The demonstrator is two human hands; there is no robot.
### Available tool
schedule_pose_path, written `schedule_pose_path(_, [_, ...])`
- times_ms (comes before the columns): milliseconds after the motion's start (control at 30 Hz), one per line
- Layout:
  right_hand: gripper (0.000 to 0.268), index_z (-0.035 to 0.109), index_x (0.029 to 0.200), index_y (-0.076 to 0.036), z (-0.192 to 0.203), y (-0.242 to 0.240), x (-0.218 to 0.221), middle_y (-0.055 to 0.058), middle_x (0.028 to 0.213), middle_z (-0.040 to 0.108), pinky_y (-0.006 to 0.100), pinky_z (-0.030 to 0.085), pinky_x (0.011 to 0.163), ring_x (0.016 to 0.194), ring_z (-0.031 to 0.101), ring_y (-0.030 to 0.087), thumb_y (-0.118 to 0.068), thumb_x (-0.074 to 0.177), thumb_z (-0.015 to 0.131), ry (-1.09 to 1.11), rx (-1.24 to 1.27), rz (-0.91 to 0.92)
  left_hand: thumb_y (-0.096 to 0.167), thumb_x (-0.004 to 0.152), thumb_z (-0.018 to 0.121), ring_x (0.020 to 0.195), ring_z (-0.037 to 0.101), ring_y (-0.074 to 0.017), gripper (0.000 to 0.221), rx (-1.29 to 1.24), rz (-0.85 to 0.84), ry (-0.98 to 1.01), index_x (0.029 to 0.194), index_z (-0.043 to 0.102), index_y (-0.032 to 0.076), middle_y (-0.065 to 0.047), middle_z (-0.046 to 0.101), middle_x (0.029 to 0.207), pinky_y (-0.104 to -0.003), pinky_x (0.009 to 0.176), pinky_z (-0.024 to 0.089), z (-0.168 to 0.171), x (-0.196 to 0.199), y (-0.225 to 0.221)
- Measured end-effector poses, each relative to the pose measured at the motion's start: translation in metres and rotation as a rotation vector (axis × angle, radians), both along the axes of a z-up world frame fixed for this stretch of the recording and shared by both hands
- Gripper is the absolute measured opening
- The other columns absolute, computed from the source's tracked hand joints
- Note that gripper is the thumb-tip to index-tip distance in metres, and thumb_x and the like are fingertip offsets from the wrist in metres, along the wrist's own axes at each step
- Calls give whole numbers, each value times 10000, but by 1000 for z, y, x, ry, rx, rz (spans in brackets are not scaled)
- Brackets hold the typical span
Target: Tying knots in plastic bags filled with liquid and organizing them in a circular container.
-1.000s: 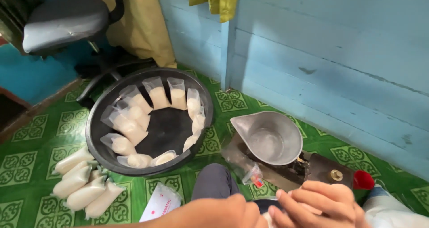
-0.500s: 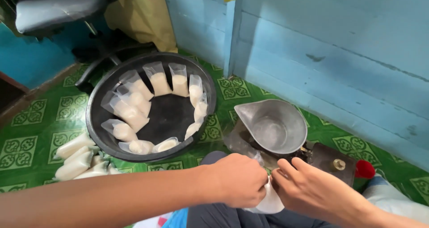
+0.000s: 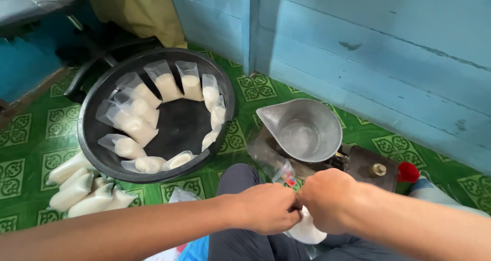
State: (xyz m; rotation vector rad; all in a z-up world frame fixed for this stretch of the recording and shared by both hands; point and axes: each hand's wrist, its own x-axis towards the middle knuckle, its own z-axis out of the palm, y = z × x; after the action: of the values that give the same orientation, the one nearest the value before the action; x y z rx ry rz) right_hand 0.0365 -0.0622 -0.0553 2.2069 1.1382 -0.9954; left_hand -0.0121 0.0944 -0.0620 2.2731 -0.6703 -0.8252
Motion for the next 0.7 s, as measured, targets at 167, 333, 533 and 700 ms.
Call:
schedule_pose_path(167, [200,723,754,-167,33,7,26,-73,697,687,230,509,715,691,611,67,-231,848,560,445,-199,-298,235,852,427,708,630,-335,327,-6,21,108,873,676,24,-129,699,797,-414,672,513,-5,-3,-3])
schedule_pose_path(333, [226,714,756,-45,0,-30,43,9,608,624,206,334,555,554,528,68,-189,895,610,882,82,-740,230,833,492,670,555,-200,241,-144,213,313,730,640,72,-44,636,730,-323,648,470,-39,-4,2])
schedule_pose_path(533, [255,767,759,59,-45,-49,0,84,557,636,219,313,488,482,461,104,-101,901,629,957,555,-1199,239,796,560,546,489,-137,229,-176,469,347,640,659,102,-12,562,598,-281,515,403,-51,-6,7])
schedule_pose_path(700, [302,742,838,122,-116,-51,-39,134,578,605,243,288,446,484,462,147,-133,913,598,1186,1213,-1658,253,778,507,606,574,-347,252,96,369,-7,672,621,56,-121,667,681,-421,624,491,-11,12,13])
